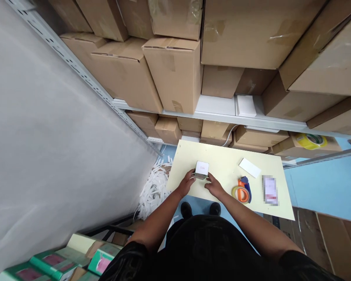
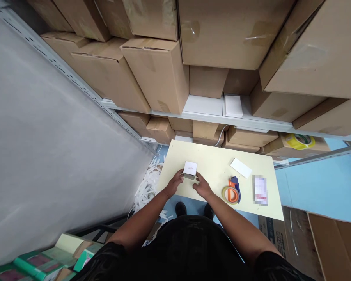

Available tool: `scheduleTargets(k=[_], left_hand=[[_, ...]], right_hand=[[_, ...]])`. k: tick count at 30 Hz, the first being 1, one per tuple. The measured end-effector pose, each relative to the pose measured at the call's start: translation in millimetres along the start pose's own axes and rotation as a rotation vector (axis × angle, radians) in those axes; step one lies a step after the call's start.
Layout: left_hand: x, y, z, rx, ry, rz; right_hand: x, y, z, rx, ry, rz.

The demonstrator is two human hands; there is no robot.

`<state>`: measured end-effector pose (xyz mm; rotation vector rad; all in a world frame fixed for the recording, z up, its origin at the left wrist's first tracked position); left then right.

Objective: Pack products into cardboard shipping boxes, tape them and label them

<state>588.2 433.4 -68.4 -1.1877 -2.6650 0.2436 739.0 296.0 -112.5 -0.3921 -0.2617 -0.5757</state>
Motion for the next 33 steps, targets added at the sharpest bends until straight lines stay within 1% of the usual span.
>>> scheduleTargets(k=[2, 4, 6, 9, 13, 19, 23, 26, 28, 31, 33], left_hand=[[-1.3, 3.1, 9.8, 0.062, 0.002, 0.030], [-3.3, 8.0, 15.0, 0.108, 0.043, 0.028], [-6.6, 13.4, 16.2, 0.125, 0.067, 0.009], [-11.5, 19.5, 15.8, 0.133, 0.042, -0.040], [-11.7, 21.0, 16.8, 0.155, 0.018, -0.067], [-4.3, 14.2, 13.1, 0.166, -0.022, -0.006], [-2.9, 10.9, 15.8, 0.171, -0.044, 0.031], [-3.7, 10.5, 22.5, 0.175, -0.048, 0.053], [-4.8, 11.0, 28.2, 0.193, -0.060, 0.046], [-9.1, 13.1, 34.4, 0.219, -0.105, 0.045], [-13.1, 16.0, 35.2, 0.210, -0.139, 0.058]], right_hand=[[-2.2, 5.9, 1.0, 0.005, -0.011, 0.002], [-4.3, 11.2, 1.7, 0.008, -0.012, 0.004], [-6.2, 15.0, 1.7, 0.006, -0.006, 0.005], [-7.9, 18.4, 2.8, 0.006, 0.009, -0.001], [-7.5, 20.5, 7.5, 0.014, 0.028, -0.022], [-11.5, 16.7, 12.4, 0.019, 0.048, -0.042], [-17.6, 10.9, 11.0, 0.000, 0.067, -0.037], [-19.7, 8.5, 8.7, -0.037, 0.073, -0.030], [-18.9, 8.2, 6.6, -0.075, 0.064, -0.029], [-14.4, 9.0, 4.2, -0.126, 0.042, -0.033], [-10.7, 10.3, 4.2, -0.145, 0.038, -0.028]])
Point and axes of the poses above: each hand's wrist, its own y-axis towards the middle knuckle, its own x-axis out of the back of the hand, z = x × y, the point moved 4 cm from there along y, towards the middle knuckle, and after that the axes turned 6 degrees about -z, right-handed, at the moved point
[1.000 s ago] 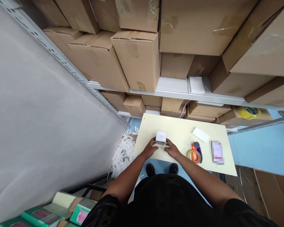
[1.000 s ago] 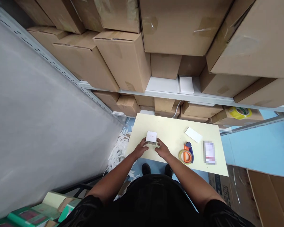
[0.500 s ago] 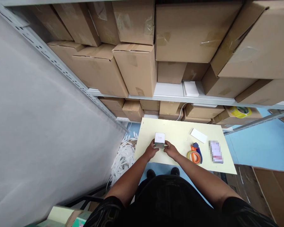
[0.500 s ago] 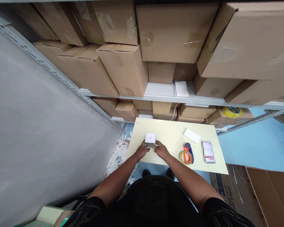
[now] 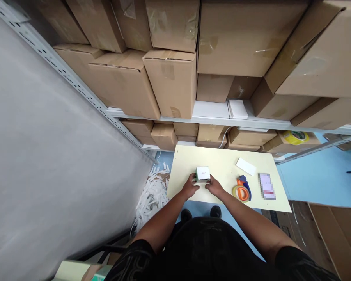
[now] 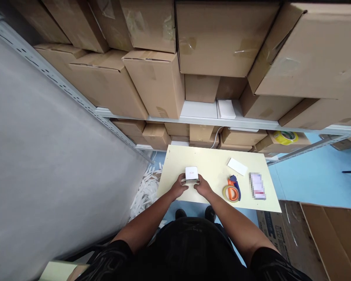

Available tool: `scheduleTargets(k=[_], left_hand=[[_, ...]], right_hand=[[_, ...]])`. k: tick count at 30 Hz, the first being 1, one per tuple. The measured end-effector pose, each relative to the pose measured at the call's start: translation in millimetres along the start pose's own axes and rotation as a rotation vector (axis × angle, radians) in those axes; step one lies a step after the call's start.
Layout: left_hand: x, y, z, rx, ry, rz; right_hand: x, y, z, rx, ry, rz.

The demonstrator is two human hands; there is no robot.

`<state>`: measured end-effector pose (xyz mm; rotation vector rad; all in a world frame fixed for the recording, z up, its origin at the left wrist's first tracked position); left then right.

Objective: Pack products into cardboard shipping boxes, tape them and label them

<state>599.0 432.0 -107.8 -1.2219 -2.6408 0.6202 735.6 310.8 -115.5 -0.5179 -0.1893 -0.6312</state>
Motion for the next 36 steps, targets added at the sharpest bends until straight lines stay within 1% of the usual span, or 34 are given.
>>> scheduleTargets(k=[4, 7, 10, 14, 17, 20, 22, 23, 25, 28, 32, 34, 36], left_hand=[[-3.3, 9.0, -3.4, -0.028, 0.006, -0.005], [-1.3, 16.0, -4.3, -0.003, 0.023, -0.023], [0.0, 20.2, -1.4, 0.029, 0.059, -0.037], [-6.5, 18.5, 8.7, 0.084, 0.093, -0.095], [-15.7, 15.0, 14.4, 0.075, 0.096, -0.162], [-20.6, 15.2, 16.1, 0.073, 0.103, -0.201], [-16.6, 19.7, 14.7, 0.071, 0.096, -0.219], [-11.7, 23.5, 13.3, 0.068, 0.094, -0.229], [4.0, 34.2, 9.4, 0.053, 0.097, -0.249], [37.8, 56.9, 1.3, 0.021, 0.115, -0.246], [86.0, 94.3, -12.4, 0.021, 0.162, -0.202], [104.5, 114.3, -21.7, 0.002, 0.180, -0.171], [117.4, 133.7, -31.7, -0.037, 0.189, -0.139]], right_hand=[[5.3, 6.7, 4.4, -0.018, 0.022, 0.035], [7.9, 15.2, 6.3, -0.039, 0.040, 0.057], [9.9, 21.7, 2.9, -0.067, 0.055, 0.096], [12.2, 24.1, -7.6, -0.114, 0.068, 0.200], [14.8, 27.5, -13.6, -0.134, 0.063, 0.268], [14.5, 36.0, -12.1, -0.126, 0.065, 0.316], [10.2, 44.1, -6.2, -0.123, 0.067, 0.334], [6.3, 49.0, -1.6, -0.124, 0.066, 0.337], [-5.3, 60.9, 10.4, -0.124, 0.066, 0.328], [-29.8, 84.5, 32.3, -0.118, 0.084, 0.292], [-62.6, 121.8, 57.1, -0.136, 0.091, 0.223], [-74.1, 139.8, 66.6, -0.142, 0.092, 0.188], [-81.5, 156.1, 74.4, -0.148, 0.090, 0.155]])
Point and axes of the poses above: each hand's wrist, its own y-axis towards the middle knuckle, its own x-axis out of the back of the hand, z = x × y, the point moved 4 cm from there along y, towards the middle knuckle, and after that the axes turned 6 degrees about -z, right-handed, at the moved point
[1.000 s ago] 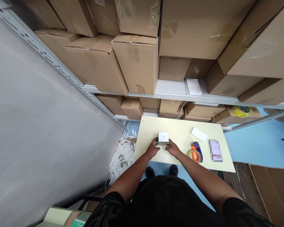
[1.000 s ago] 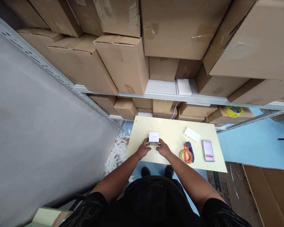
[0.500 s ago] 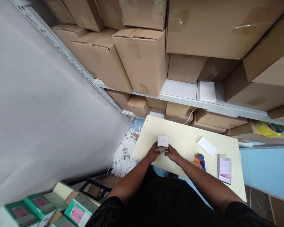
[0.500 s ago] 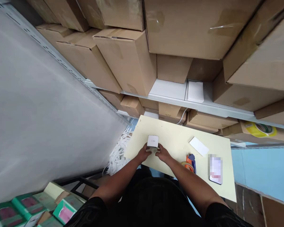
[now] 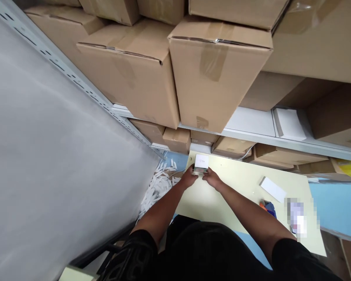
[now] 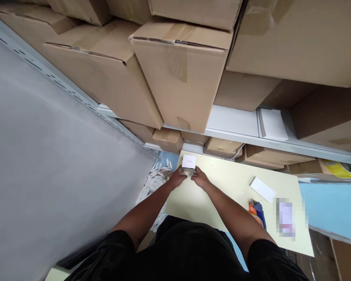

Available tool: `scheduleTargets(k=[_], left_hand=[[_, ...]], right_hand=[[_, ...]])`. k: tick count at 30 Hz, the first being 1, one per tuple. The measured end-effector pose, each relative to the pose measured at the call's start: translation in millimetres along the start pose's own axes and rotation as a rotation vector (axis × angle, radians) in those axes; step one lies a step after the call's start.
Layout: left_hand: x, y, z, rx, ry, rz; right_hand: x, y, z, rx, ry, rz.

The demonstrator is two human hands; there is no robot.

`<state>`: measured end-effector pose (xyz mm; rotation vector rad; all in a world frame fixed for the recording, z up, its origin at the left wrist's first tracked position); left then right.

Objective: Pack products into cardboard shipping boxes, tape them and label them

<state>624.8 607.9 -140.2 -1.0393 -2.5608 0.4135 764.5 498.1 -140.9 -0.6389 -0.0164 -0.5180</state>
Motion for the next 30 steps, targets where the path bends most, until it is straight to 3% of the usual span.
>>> scheduleTargets(k=[4, 7, 11, 15, 22, 25, 30], left_hand=[[9.6, 31.7, -10.8, -0.069, -0.010, 0.057], [11.2, 40.9, -12.3, -0.082, -0.023, 0.071], [13.0, 36.3, -6.3, -0.036, -0.053, 0.060], [18.0, 17.8, 6.6, 0.087, -0.079, -0.041], [10.5, -61.9, 25.8, 0.167, -0.061, -0.211], [-8.0, -108.5, 36.1, 0.202, -0.052, -0.279], [-55.7, -192.3, 49.5, 0.284, -0.058, -0.427]], right_hand=[[-2.5, 23.2, 13.7, -0.019, -0.018, -0.064], [-0.9, 29.9, 17.7, -0.033, -0.046, -0.092], [5.9, 24.2, 13.2, -0.079, -0.091, -0.123], [19.3, 5.5, 1.1, -0.131, -0.106, -0.146], [52.3, -45.7, -29.6, -0.174, -0.069, -0.087], [69.2, -61.7, -45.0, -0.150, -0.026, -0.014], [97.0, -87.3, -64.2, -0.120, -0.001, 0.103]])
Point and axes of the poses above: each hand's wrist, its own y-axis towards the middle knuckle, its own x-axis out of the back of the hand, z = x × y, the point moved 4 cm from there along y, towards the middle knuckle, and after that the axes turned 6 degrees about -z, right-handed, at the moved point
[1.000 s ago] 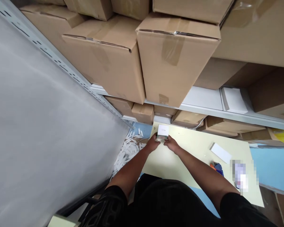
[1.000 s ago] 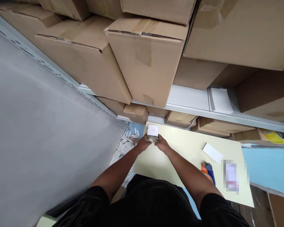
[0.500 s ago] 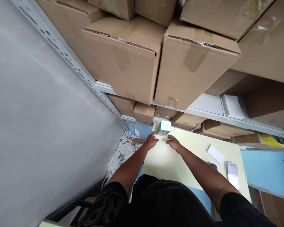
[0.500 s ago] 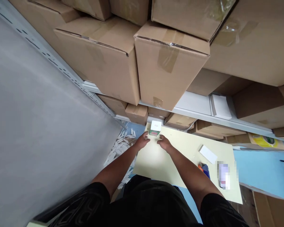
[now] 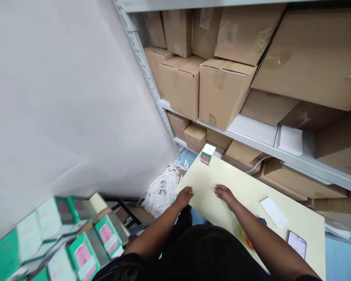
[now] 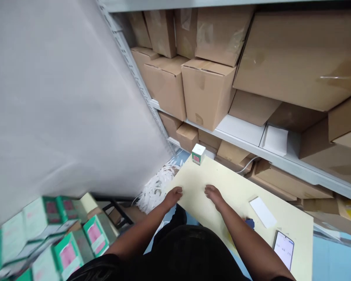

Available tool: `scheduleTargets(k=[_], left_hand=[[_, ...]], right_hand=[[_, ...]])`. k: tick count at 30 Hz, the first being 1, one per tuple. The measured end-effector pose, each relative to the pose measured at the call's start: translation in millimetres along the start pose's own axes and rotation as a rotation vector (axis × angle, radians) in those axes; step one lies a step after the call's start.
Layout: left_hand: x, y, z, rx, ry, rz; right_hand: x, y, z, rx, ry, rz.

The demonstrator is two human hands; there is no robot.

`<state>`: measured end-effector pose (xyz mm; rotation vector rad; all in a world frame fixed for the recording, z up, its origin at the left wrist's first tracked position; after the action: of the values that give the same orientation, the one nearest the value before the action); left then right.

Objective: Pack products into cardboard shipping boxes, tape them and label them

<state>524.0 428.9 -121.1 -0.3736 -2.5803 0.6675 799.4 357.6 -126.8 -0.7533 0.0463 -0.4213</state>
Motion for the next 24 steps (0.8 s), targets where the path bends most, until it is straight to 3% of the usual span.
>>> scheduleTargets(k=[5, 10, 17, 21, 24], left_hand=[[-2.8, -81.6, 26.0, 0.046, -0.062, -0.111], [11.1, -138.4, 49.9, 0.053, -0.193, -0.232], [51.1, -227.5, 97.4, 0.030, -0.402, -0.419], [85.1, -288.0, 140.9, 0.017, -0.503, -0.507], [116.1, -338.0, 182.6, 0.008, -0.543, -0.583]], right_hand=[[2.4, -33.6, -7.5, 0.028, -0.061, 0.128], [-32.8, -58.8, -8.4, 0.081, -0.159, 0.276], [-121.6, -112.5, -3.5, 0.187, -0.317, 0.477], [-189.9, -165.6, -9.7, 0.268, -0.358, 0.555], [-243.8, -217.8, -28.7, 0.314, -0.357, 0.626]])
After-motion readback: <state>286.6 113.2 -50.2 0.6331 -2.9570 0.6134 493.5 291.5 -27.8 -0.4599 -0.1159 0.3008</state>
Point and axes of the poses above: each hand's wrist, its own y-axis towards the middle knuckle, its own x-axis out of the back of the hand, z = x × y, the point moved 4 cm from there along y, towards the middle knuckle, and after that the axes turned 6 degrees about -z, right-handed, at the moved point
